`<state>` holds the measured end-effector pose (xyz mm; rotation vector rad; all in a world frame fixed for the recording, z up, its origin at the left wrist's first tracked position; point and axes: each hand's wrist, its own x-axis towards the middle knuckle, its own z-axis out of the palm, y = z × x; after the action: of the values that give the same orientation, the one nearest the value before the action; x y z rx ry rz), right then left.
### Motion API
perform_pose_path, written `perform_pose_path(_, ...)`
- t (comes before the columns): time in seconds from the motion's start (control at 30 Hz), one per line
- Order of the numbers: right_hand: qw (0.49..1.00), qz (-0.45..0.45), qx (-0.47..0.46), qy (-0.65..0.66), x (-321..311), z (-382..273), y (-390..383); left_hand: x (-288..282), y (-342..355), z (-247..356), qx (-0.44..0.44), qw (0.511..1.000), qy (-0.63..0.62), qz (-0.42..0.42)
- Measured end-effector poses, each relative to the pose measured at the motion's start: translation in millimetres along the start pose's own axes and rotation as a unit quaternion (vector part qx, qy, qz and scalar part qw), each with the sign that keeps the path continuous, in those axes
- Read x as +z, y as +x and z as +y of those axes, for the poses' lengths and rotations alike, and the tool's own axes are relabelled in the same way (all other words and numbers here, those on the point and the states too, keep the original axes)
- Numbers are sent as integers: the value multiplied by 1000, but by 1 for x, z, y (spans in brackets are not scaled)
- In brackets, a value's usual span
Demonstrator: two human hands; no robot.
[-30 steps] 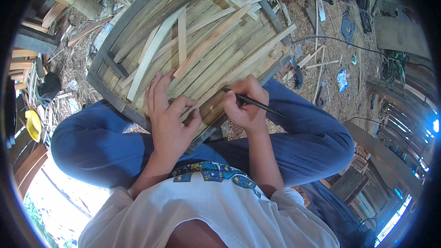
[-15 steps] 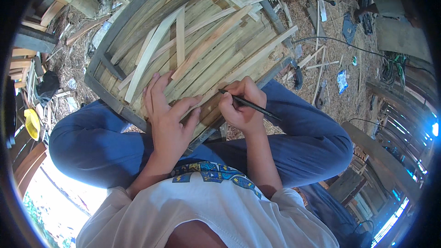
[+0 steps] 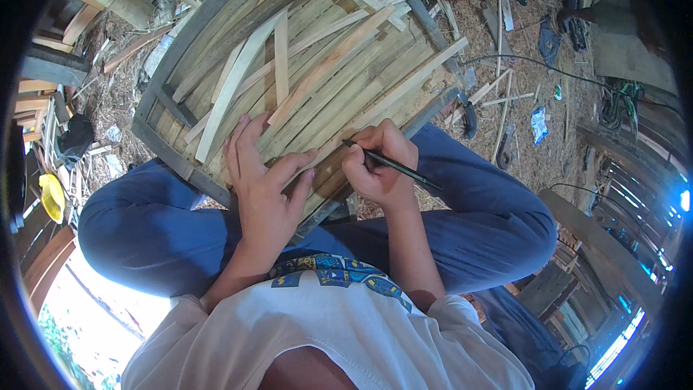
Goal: The person uses a drill to make holes in wooden slats on a frame, then marks a piece of wood using a square and a pen.
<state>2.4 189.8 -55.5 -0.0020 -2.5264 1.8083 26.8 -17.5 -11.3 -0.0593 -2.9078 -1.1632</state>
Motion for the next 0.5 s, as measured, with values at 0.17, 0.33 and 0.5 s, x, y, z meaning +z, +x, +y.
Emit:
perform_pose_path(0.17, 1000, 7, 6, 18, 2, 1, -1, 0, 0, 0, -1, 1000, -4, 2)
perform_pose_path(0.33, 1000, 5, 2, 6, 0, 3, -2, 1, 0, 0, -1, 1000, 0, -1)
perform_pose_path(0.5, 1000, 4, -4, 4, 1, 1, -1, 0, 0, -1, -2, 1000, 0, 0)
